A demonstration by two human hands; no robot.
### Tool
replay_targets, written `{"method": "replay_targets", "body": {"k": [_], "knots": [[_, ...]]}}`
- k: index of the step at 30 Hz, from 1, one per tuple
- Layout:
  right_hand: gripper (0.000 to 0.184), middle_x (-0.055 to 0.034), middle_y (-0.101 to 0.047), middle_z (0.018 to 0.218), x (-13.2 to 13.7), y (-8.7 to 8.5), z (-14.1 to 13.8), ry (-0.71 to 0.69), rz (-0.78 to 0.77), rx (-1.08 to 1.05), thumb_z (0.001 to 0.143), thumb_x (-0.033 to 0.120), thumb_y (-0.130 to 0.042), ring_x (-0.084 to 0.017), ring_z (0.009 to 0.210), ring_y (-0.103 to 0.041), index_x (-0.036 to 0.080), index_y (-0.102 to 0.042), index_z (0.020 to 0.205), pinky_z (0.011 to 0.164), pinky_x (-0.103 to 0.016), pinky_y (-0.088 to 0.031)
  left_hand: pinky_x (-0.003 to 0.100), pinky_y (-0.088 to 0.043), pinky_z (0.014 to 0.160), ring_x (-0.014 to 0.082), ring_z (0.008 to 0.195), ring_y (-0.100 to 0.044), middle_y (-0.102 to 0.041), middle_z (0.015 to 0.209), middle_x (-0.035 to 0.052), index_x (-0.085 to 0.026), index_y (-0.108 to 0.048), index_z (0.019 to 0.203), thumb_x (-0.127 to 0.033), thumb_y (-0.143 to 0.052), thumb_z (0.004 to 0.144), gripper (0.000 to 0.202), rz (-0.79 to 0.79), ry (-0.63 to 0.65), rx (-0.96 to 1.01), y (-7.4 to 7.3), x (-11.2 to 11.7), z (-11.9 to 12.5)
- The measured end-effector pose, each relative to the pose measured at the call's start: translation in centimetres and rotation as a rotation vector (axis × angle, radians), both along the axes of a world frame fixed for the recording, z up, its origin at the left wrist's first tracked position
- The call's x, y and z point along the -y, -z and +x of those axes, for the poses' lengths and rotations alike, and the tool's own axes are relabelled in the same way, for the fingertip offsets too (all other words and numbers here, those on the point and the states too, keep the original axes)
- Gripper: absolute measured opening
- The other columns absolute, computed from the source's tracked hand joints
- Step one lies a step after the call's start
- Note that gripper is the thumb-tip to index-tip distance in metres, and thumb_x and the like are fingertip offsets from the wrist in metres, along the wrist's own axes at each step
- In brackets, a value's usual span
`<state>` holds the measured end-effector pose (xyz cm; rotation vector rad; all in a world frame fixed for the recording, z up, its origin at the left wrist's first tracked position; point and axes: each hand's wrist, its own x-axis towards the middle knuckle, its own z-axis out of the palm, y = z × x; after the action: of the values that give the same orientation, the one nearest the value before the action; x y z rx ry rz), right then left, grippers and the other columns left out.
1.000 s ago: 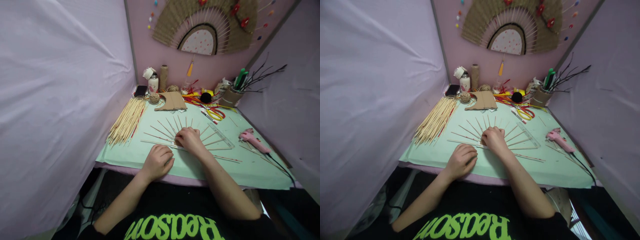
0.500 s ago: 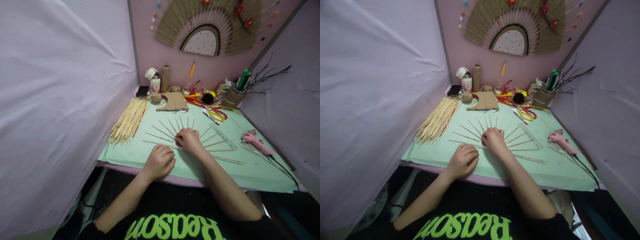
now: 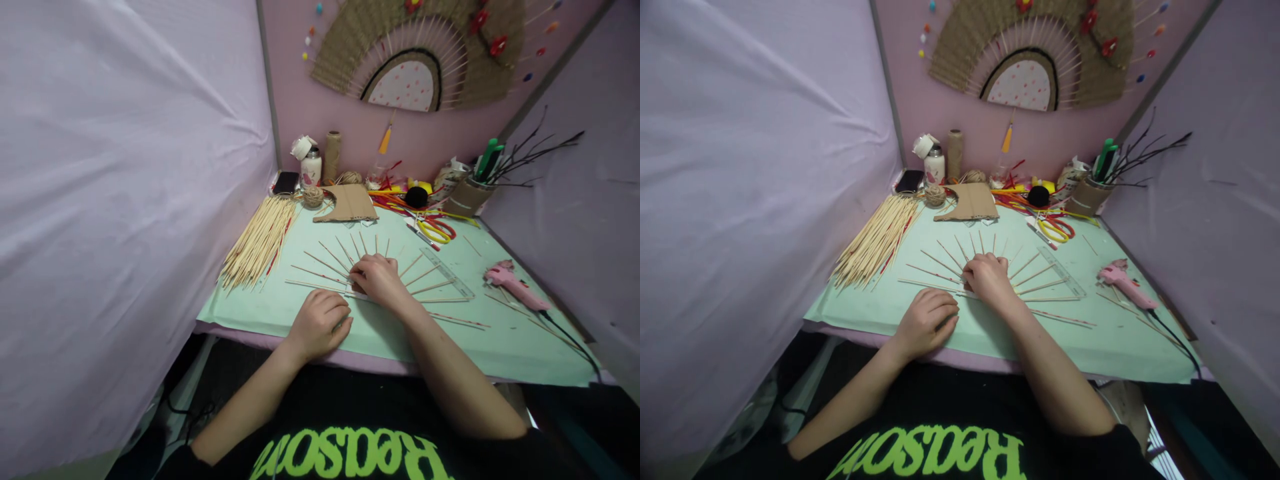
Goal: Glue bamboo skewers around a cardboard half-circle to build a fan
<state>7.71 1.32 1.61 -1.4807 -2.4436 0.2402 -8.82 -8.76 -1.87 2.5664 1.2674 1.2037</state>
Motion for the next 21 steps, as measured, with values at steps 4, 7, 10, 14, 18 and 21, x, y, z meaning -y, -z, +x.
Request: {"method": "replay_targets", "body": {"k": [4,7,10,14,18,21], "knots": [[0.018,-0.0052,-0.071,0.094,-0.2,-0.1,-0.4,-0.004,-0.013,0.021,0.089,0.022,-0.06,-0.023,0.099,-0.056,0.023,-0.076,0.08,0.08,-0.036,-0.026,0.038,-0.049,0.09,0.0204,0.095,-0.065,-0.073,0.091,0.0059,-0.018,-0.066,0.092,-0.021,-0.056,0.091,0.011,0.016,0.001,0.011,0.0,0.1,0.0],[0.019,-0.0046,-0.072,0.093,-0.2,-0.3,-0.4,0.005,0.008,-0.018,0.09,0.022,-0.06,-0.022,0.098,-0.056,0.023,-0.075,0.079,0.081,-0.036,-0.026,0.038,-0.048,0.09,0.0201,0.095,-0.065,-0.073,0.091,0.0057,-0.017,-0.066,0.092,-0.021,-0.057,0.091,0.01,0.024,0.003,0.012,0.0,0.1,0.0],[0.018,-0.0042,-0.071,0.095,-0.1,-0.8,0.3,0.066,0.089,-0.136,0.092,0.027,-0.059,-0.022,0.099,-0.057,0.023,-0.074,0.083,0.083,-0.036,-0.027,0.039,-0.048,0.09,0.0204,0.095,-0.065,-0.073,0.09,0.0056,-0.018,-0.066,0.092,-0.021,-0.057,0.091,0.01,0.015,0.003,0.011,0.1,0.0,0.0],[0.021,-0.005,-0.071,0.093,0.2,-1.4,2.9,0.17,0.194,-0.305,0.092,0.033,-0.057,-0.023,0.096,-0.058,0.022,-0.073,0.083,0.083,-0.036,-0.029,0.039,-0.048,0.089,0.0205,0.095,-0.066,-0.073,0.091,0.0054,-0.018,-0.066,0.092,-0.021,-0.057,0.091,0.01,0.011,0.005,0.014,0.0,-0.1,0.0],[0.024,-0.0052,-0.07,0.089,0.6,-0.6,5.7,0.257,0.254,-0.395,0.091,0.036,-0.055,-0.022,0.091,-0.059,0.022,-0.072,0.08,0.082,-0.036,-0.031,0.039,-0.049,0.089,0.0204,0.096,-0.065,-0.073,0.093,0.0052,-0.019,-0.067,0.093,-0.021,-0.056,0.092,0.011,0.023,0.009,0.016,0.1,-0.2,0.0],[0.025,-0.0049,-0.07,0.087,1.0,0.5,6.8,0.303,0.261,-0.427,0.091,0.036,-0.054,-0.021,0.087,-0.059,0.022,-0.071,0.08,0.082,-0.036,-0.033,0.04,-0.049,0.09,0.0201,0.096,-0.066,-0.073,0.093,0.0051,-0.019,-0.067,0.094,-0.02,-0.056,0.091,0.011,0.029,0.009,0.015,0.1,-0.2,-0.1]]}}
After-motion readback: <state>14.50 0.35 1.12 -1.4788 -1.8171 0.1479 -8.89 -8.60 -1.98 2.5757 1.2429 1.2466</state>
